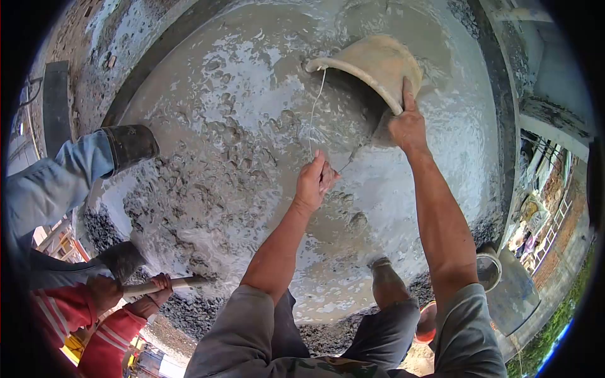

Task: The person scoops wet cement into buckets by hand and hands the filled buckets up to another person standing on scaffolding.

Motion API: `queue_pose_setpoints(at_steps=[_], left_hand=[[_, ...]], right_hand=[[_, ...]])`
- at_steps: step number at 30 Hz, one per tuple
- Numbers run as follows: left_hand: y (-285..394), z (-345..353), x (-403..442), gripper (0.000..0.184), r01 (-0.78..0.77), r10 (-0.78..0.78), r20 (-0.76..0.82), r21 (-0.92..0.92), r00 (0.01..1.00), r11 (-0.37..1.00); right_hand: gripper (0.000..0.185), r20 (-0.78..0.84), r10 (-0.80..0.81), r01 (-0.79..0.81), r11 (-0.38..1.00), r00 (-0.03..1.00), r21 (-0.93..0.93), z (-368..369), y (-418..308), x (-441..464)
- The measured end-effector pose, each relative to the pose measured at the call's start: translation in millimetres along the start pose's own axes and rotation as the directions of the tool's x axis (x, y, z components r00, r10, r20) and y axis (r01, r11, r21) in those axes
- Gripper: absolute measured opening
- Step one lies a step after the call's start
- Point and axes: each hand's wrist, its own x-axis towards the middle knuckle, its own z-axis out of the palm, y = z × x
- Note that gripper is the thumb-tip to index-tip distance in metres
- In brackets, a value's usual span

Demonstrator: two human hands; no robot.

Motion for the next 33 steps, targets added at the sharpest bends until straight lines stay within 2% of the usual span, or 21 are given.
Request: queue_pose_setpoints(at_steps=[1,2,4,7,10,13,14,16,19,20,21,22,23,24,25,26,27,29,31,32,33], left_hand=[[-1,-12,-19,0.061,0.006,-0.006,-0.043,-0.013,0.999,1.0],[-1,-24,-39,0.059,0.004,-0.005,-0.085,-0.013,0.996,1.0],[3,-45,-77,0.056,0.041,-0.046,-0.169,-0.03,0.984,0.999],[19,-70,-136,0.055,0.018,-0.018,-0.244,-0.003,0.97,1.0],[57,-63,-176,0.05,0.162,-0.1,-0.435,0.109,0.895,0.981],[98,-29,-183,0.042,0.245,-0.112,-0.533,0.186,0.839,0.952],[104,-15,-182,0.039,0.236,-0.049,-0.534,0.287,0.844,0.928],[102,13,-181,0.035,0.249,0.047,-0.533,0.47,0.845,0.847],[98,55,-190,0.037,0.202,0.093,-0.419,0.607,0.903,0.768],[96,73,-188,0.039,0.247,0.049,-0.426,0.611,0.904,0.752],[98,91,-179,0.043,0.275,0.014,-0.419,0.622,0.908,0.733],[96,104,-178,0.047,0.319,-0.036,-0.422,0.622,0.906,0.715],[93,114,-179,0.052,0.301,-0.014,-0.425,0.617,0.905,0.727],[94,124,-175,0.058,0.268,0.022,-0.42,0.618,0.907,0.739],[98,133,-172,0.063,0.226,0.066,-0.41,0.624,0.91,0.748],[104,141,-178,0.061,0.135,0.124,-0.325,0.668,0.937,0.732],[118,147,-183,0.058,0.032,0.192,-0.234,0.708,0.953,0.705],[146,149,-206,0.053,-0.158,0.305,-0.053,0.763,0.951,0.627],[160,128,-215,0.04,-0.169,0.283,-0.054,0.692,0.958,0.702],[155,107,-217,0.036,-0.146,0.24,-0.115,0.525,0.964,0.839],[172,100,-237,0.035,-0.117,0.242,-0.143,0.58,0.96,0.806]], right_hand=[[0.087,0.015,-0.031,0.029,0.994,0.999,0.106,13,-3,-15],[0.089,0.005,-0.076,0.075,0.994,0.997,0.073,33,-4,-30],[0.09,0.087,-0.016,0.004,0.992,0.996,0.129,51,-31,-64],[0.091,0.247,0.051,-0.113,0.962,0.968,0.247,82,-51,-108],[0.089,0.269,0.072,-0.134,0.966,0.961,0.221,107,-72,-145],[0.085,0.465,0.19,-0.312,0.929,0.865,0.201,90,-89,-152],[0.083,0.515,0.161,-0.382,0.852,0.842,0.358,86,-84,-148],[0.081,0.62,0.086,-0.534,0.607,0.78,0.588,87,-57,-151],[0.078,0.534,0.302,-0.492,0.833,0.789,0.255,81,-39,-169],[0.07,0.246,0.179,-0.25,0.921,0.953,0.298,60,-56,-198],[0.067,-0.056,-0.038,0.049,0.974,0.998,0.221,62,-58,-212],[0.064,-0.305,-0.277,0.306,0.951,0.911,0.05,62,-54,-232],[0.06,-0.168,-0.151,0.2,0.921,0.974,0.334,56,-51,-254],[0.057,-0.011,-0.06,0.056,0.815,0.998,0.577,47,-52,-268],[0.054,0.154,-0.014,-0.109,0.641,0.988,0.76,39,-57,-275],[0.051,0.329,-0.012,-0.295,0.416,0.944,0.861,32,-62,-284],[0.049,0.482,-0.069,-0.467,0.161,0.874,0.87,28,-68,-283],[0.048,0.477,-0.069,-0.453,0.221,0.876,0.864,68,-57,-266],[0.051,0.411,-0.065,-0.319,0.524,0.909,0.79,78,-71,-219],[0.056,0.402,0.166,-0.417,0.596,0.9,0.687,57,-98,-214],[0.06,0.372,0.389,-0.538,0.607,0.843,0.584,35,-127,-208]])
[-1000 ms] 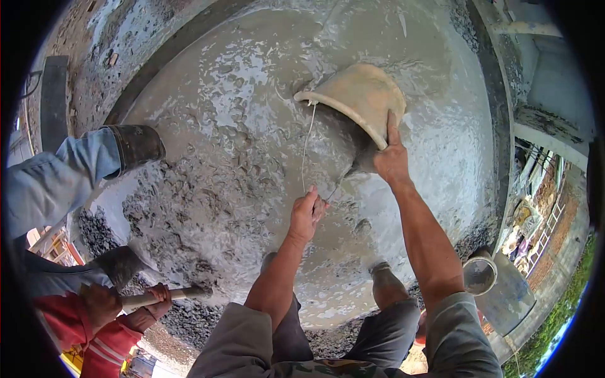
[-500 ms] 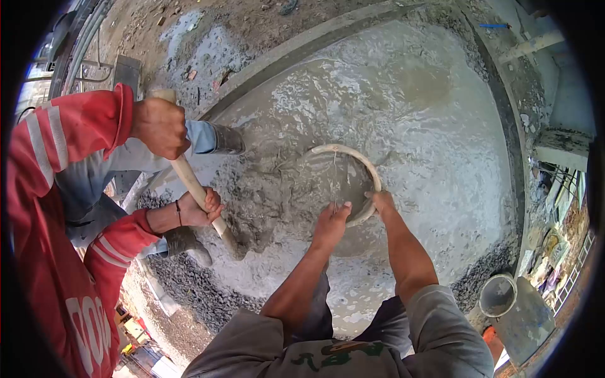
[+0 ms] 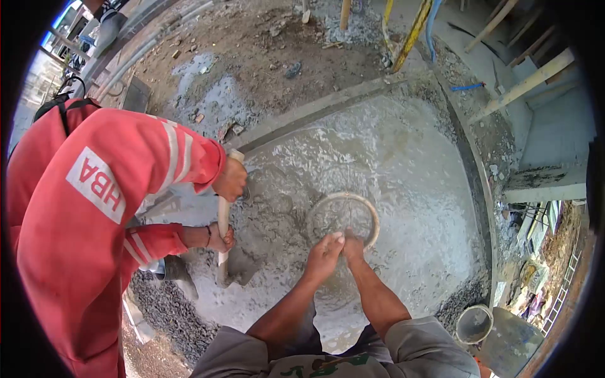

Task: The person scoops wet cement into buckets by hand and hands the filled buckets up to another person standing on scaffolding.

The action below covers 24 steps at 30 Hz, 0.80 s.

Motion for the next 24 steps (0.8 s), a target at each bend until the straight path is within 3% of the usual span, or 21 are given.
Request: queue_pose_setpoints(at_steps=[1,2,3,4,6,9,11,13,14,15,16,17,18,19,20,24], left_hand=[[8,-17,-17,0.036,0.018,-0.019,-0.025,-0.036,0.999,0.999],[3,-35,-28,0.04,0.049,-0.048,-0.048,0.02,0.998,0.999],[2,-50,-40,0.043,0.07,-0.063,-0.075,0.083,0.995,0.994],[10,-58,-58,0.041,0.087,-0.073,-0.098,0.14,0.992,0.986],[-4,-68,-75,0.036,0.126,-0.119,-0.05,0.177,0.992,0.976],[-10,-64,-91,0.033,0.029,-0.051,0.079,0.262,0.996,0.965],[-6,-55,-86,0.034,0.0,-0.031,0.136,0.219,0.99,0.976],[16,-45,-102,0.034,-0.035,0.004,0.187,0.164,0.982,0.986],[44,-41,-114,0.034,-0.058,0.032,0.201,0.125,0.979,0.99],[61,-40,-125,0.033,-0.076,0.056,0.21,0.088,0.976,0.993],[67,-40,-124,0.033,-0.101,0.085,0.23,0.061,0.969,0.993],[69,-39,-118,0.032,-0.125,0.111,0.257,0.039,0.96,0.991],[67,-38,-119,0.031,-0.133,0.125,0.278,0.011,0.953,0.991],[72,-39,-118,0.029,-0.155,0.149,0.262,0.002,0.953,0.988],[79,-42,-112,0.029,-0.176,0.174,0.242,-0.014,0.954,0.984],[98,-55,-107,0.027,-0.231,0.233,0.162,-0.031,0.959,0.972]], right_hand=[[0.066,0.057,0.038,-0.043,0.996,0.998,0.08,-1,-5,14],[0.049,-0.079,-0.085,0.086,0.996,0.993,0.017,2,-1,34],[0.049,-0.142,-0.164,0.131,0.967,0.976,-0.217,7,17,79],[0.046,-0.103,-0.187,0.165,0.968,0.977,-0.191,2,-21,63],[0.041,-0.006,-0.198,0.195,0.969,0.98,-0.154,-26,-74,-10],[0.03,0.102,-0.24,0.25,0.964,0.965,-0.094,-61,-190,-118],[0.027,0.137,-0.42,0.44,0.876,0.897,-0.198,-77,-223,-108],[0.024,0.242,-0.395,0.448,0.863,0.886,-0.232,-111,-310,-245],[0.02,0.29,-0.519,0.581,0.79,0.804,-0.195,-123,-336,-277],[0.015,0.29,-0.507,0.565,0.807,0.812,-0.172,-135,-364,-315],[0.012,0.29,-0.575,0.642,0.719,0.765,-0.267,-145,-387,-336],[0.011,0.348,-0.656,0.734,0.656,0.67,-0.178,-157,-411,-366],[0.012,0.296,-0.663,0.719,0.678,0.688,-0.152,-164,-433,-397],[0.014,0.334,-0.724,0.795,0.58,0.604,-0.18,-170,-453,-426],[0.017,0.279,-0.732,0.784,0.573,0.621,-0.241,-174,-477,-451],[0.019,0.196,-0.849,0.863,0.446,0.492,-0.236,-179,-566,-495]])
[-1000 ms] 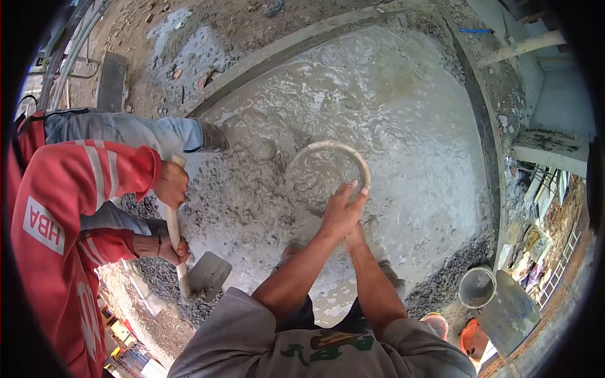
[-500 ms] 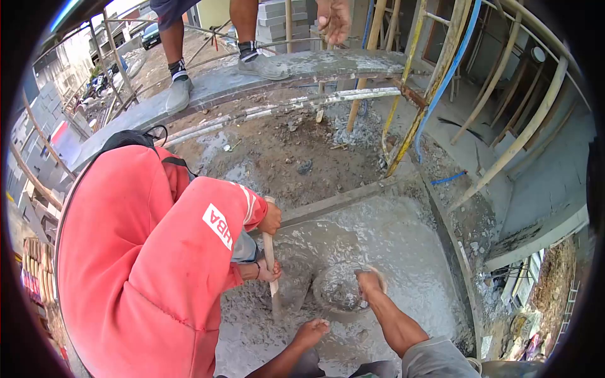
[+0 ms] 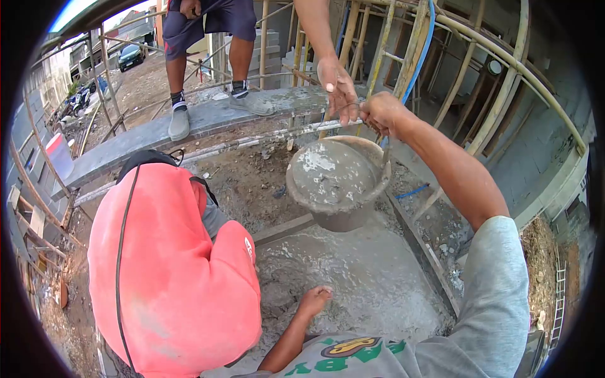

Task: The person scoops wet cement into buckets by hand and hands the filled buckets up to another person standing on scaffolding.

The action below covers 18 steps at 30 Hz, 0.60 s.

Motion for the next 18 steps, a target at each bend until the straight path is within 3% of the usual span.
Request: queue_pose_setpoints(at_steps=[2,4,6,8,9,10,11,12,14,15,16,17,18], left_hand=[[9,-1,3,0.025,-0.024,0.024,-0.009,0.008,1.0,1.0],[13,-2,1,0.024,-0.033,0.033,0.005,0.022,0.999,0.999],[20,-1,12,0.023,-0.052,0.052,-0.013,0.002,0.999,0.999],[10,4,4,0.023,-0.003,0.003,-0.003,0.0,1.0,1.0],[10,4,4,0.022,0.025,-0.025,-0.02,-0.022,0.999,0.999],[13,2,8,0.022,0.048,-0.049,-0.018,-0.023,0.999,0.999],[18,2,12,0.025,0.069,-0.07,-0.021,-0.018,0.997,0.997],[26,5,15,0.029,0.092,-0.092,-0.01,-0.003,0.996,0.996],[36,13,26,0.027,0.134,-0.135,0.005,0.103,0.991,0.986],[34,20,36,0.028,0.174,-0.182,0.024,0.191,0.983,0.966],[30,29,47,0.028,0.197,-0.215,0.037,0.276,0.976,0.941],[27,39,56,0.029,0.219,-0.268,0.095,0.352,0.959,0.91],[22,50,61,0.03,0.239,-0.321,0.129,0.426,0.938,0.872]], right_hand=[[0.02,-0.054,-0.121,0.112,0.985,0.991,-0.134,-1,-38,1],[0.021,-0.215,-0.137,0.106,0.983,0.967,-0.15,8,-52,29],[0.022,-0.227,-0.148,0.154,0.988,0.962,0.006,10,-65,54],[0.03,-0.209,-0.254,0.262,0.965,0.944,0.008,9,-55,104],[0.035,-0.358,-0.4,0.342,0.915,0.844,-0.215,18,-49,80],[0.05,-0.489,-0.523,0.317,0.838,0.698,-0.444,27,-43,57],[0.06,-0.402,-0.537,0.286,0.795,0.742,-0.535,29,-33,68],[0.064,-0.413,-0.636,0.448,0.763,0.652,-0.467,33,-13,44],[0.05,-0.318,-0.556,0.574,0.818,0.768,-0.044,30,42,-28],[0.045,-0.397,-0.59,0.634,0.773,0.703,-0.026,39,94,-45],[0.044,-0.32,-0.606,0.652,0.757,0.729,0.051,29,152,-78],[0.041,-0.367,-0.543,0.577,0.817,0.755,-0.021,34,224,-104],[0.042,-0.339,-0.309,0.351,0.934,0.889,0.069,37,307,-137]])
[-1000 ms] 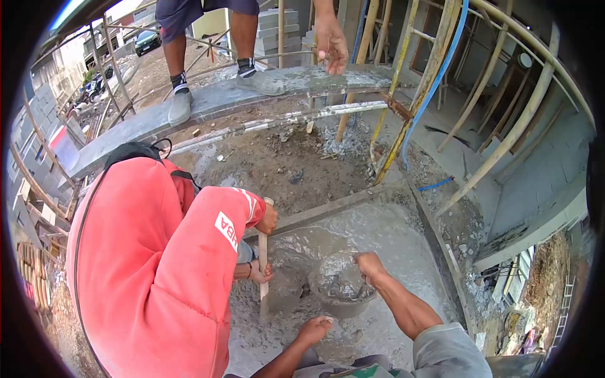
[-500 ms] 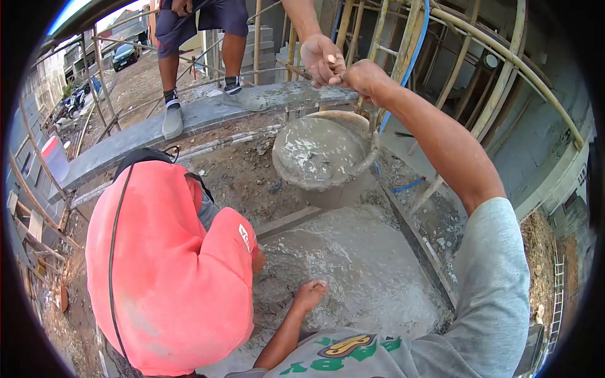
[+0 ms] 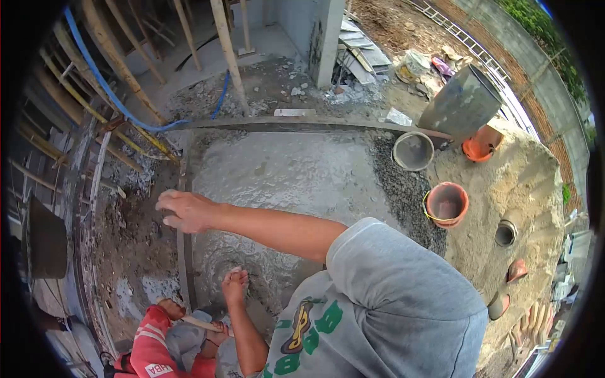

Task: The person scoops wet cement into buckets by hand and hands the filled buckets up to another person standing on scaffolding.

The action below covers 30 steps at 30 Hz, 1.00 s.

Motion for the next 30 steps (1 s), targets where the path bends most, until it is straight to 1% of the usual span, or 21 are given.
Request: queue_pose_setpoints(at_steps=[1,2,3,4,5,6,7,8,10,11,13,16,18,19,20,22,23,24,25,27,30], left_hand=[[2,17,6,0.028,0.018,-0.024,0.059,0.097,0.998,0.995],[5,37,13,0.026,0.025,-0.045,0.108,0.186,0.993,0.982],[9,51,20,0.024,0.027,-0.068,0.144,0.269,0.987,0.963],[11,69,29,0.025,0.022,-0.099,0.196,0.359,0.976,0.933],[9,93,41,0.025,0.013,-0.13,0.242,0.435,0.961,0.9],[5,118,51,0.026,0.008,-0.171,0.278,0.505,0.945,0.863],[2,145,63,0.025,-0.01,-0.192,0.306,0.553,0.932,0.833],[3,174,70,0.025,-0.05,-0.201,0.345,0.598,0.917,0.8],[5,246,88,0.027,-0.145,-0.23,0.431,0.679,0.873,0.72],[2,281,96,0.027,-0.173,-0.253,0.452,0.71,0.855,0.683],[-6,357,121,0.029,-0.227,-0.279,0.485,0.748,0.829,0.624],[-15,477,148,0.03,-0.302,-0.335,0.546,0.77,0.768,0.563],[-31,549,169,0.029,-0.328,-0.321,0.61,0.715,0.724,0.617],[-44,578,174,0.028,-0.329,-0.312,0.634,0.686,0.707,0.649],[-57,606,177,0.028,-0.338,-0.33,0.645,0.689,0.689,0.641],[-83,645,187,0.029,-0.351,-0.356,0.654,0.698,0.667,0.625],[-104,655,196,0.029,-0.387,-0.386,0.652,0.725,0.652,0.57],[-125,661,202,0.028,-0.358,-0.441,0.624,0.756,0.645,0.548],[-145,665,204,0.028,-0.328,-0.491,0.595,0.784,0.636,0.527],[-179,671,201,0.026,-0.299,-0.551,0.564,0.814,0.615,0.499],[-198,677,177,0.027,-0.264,-0.597,0.571,0.809,0.563,0.525]], right_hand=[[0.044,-0.055,0.348,-0.353,0.928,0.936,-0.117,-22,70,-66],[0.045,-0.163,0.694,-0.713,0.677,0.701,-0.184,-40,153,-150],[0.044,-0.268,0.905,-0.941,0.299,0.332,-0.156,-75,191,-241],[0.04,-0.495,0.866,-0.995,-0.026,-0.069,0.092,-97,224,-342],[0.037,-0.538,0.802,-0.957,-0.142,-0.26,0.251,-136,189,-412],[0.036,-0.6,0.74,-0.952,-0.262,-0.303,0.157,-150,204,-505],[0.035,-0.608,0.718,-0.937,-0.316,-0.34,0.15,-174,180,-562],[0.037,-0.536,0.739,-0.905,-0.406,-0.408,0.128,-198,163,-612],[0.039,-0.606,0.665,-0.89,-0.416,-0.437,0.186,-210,171,-730],[0.04,-0.597,0.624,-0.854,-0.463,-0.505,0.239,-217,166,-755],[0.042,-0.583,0.542,-0.784,-0.532,-0.605,0.32,-256,155,-785],[0.048,-0.633,0.333,-0.694,-0.53,-0.699,0.487,-291,181,-840],[0.058,-0.637,0.257,-0.67,-0.471,-0.727,0.574,-342,184,-850],[0.058,-0.758,0.225,-0.729,-0.532,-0.612,0.43,-351,199,-904],[0.058,-0.856,0.214,-0.763,-0.587,-0.47,0.272,-360,217,-957],[0.056,-0.916,0.056,-0.718,-0.64,-0.396,0.272,-412,218,-974],[0.054,-0.955,0.053,-0.707,-0.685,-0.291,0.178,-434,227,-1006],[0.051,-0.982,0.063,-0.686,-0.723,-0.18,0.08,-449,233,-1032],[0.049,-0.925,0.121,-0.687,-0.705,-0.36,0.175,-461,240,-1032],[0.046,-0.71,0.219,-0.617,-0.696,-0.67,0.368,-490,243,-1015],[0.044,-0.692,0.151,-0.547,-0.737,-0.706,0.397,-487,243,-975]])
